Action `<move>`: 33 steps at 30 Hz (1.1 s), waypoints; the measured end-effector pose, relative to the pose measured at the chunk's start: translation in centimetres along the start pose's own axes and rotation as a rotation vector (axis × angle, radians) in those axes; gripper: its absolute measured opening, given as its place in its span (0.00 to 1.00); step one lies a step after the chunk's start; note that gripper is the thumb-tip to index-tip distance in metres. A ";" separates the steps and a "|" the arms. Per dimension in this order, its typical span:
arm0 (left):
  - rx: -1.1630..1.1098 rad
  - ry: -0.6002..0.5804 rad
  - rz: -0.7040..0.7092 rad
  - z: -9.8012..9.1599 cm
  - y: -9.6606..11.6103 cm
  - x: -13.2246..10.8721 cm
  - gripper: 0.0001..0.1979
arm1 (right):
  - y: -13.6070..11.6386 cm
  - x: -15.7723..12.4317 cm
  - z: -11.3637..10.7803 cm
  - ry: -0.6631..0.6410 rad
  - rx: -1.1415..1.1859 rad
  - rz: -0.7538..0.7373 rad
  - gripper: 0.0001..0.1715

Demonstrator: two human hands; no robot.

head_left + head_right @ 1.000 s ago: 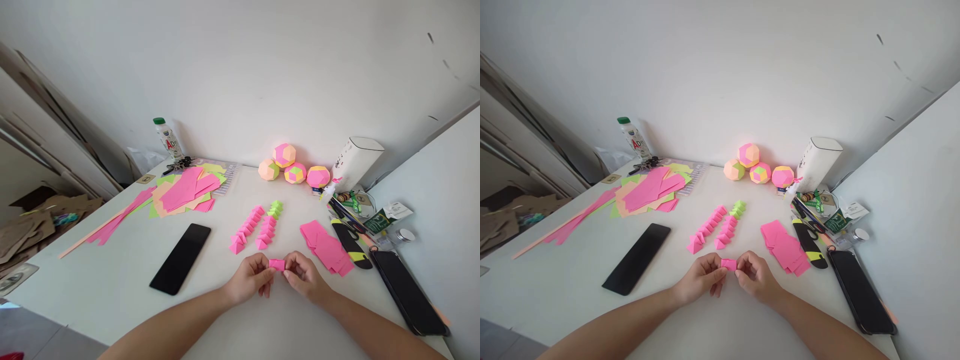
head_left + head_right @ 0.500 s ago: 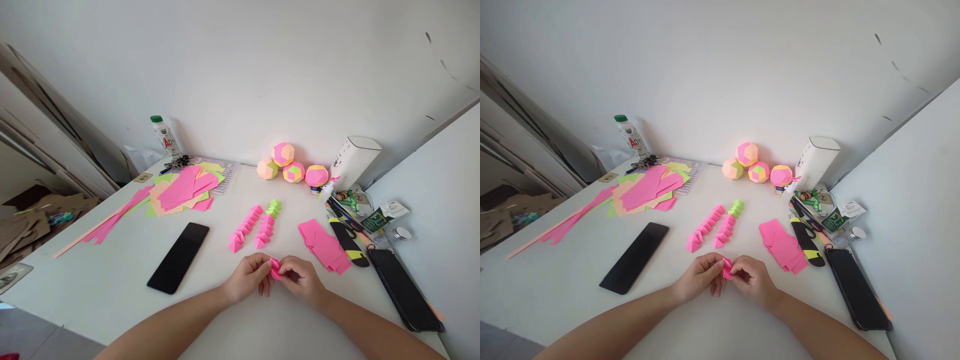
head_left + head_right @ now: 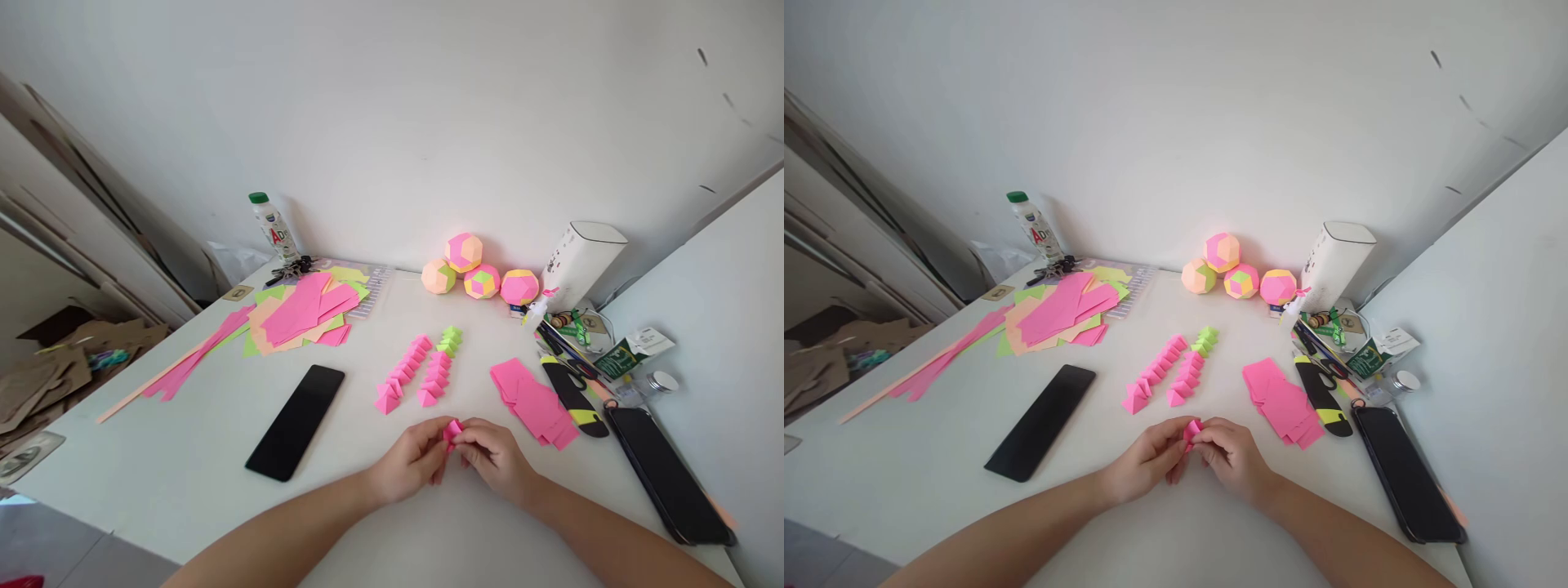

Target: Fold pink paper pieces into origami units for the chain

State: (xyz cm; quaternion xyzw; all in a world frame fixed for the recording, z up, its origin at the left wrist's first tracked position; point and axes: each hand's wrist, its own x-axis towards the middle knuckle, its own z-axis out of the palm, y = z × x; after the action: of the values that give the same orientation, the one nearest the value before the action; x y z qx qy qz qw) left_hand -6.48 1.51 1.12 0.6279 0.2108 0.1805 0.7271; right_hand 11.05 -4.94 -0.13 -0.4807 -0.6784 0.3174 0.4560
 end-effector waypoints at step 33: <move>0.022 0.068 0.006 -0.1 -0.7 -0.1 0.19 | -1.4 0.0 -0.3 -0.041 0.170 0.201 0.02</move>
State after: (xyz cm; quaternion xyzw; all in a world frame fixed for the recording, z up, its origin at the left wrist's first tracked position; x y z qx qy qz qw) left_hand -6.63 1.41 0.46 0.6300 0.2353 0.2017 0.7121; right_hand 10.82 -5.42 1.22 -0.4990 -0.6067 0.4277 0.4471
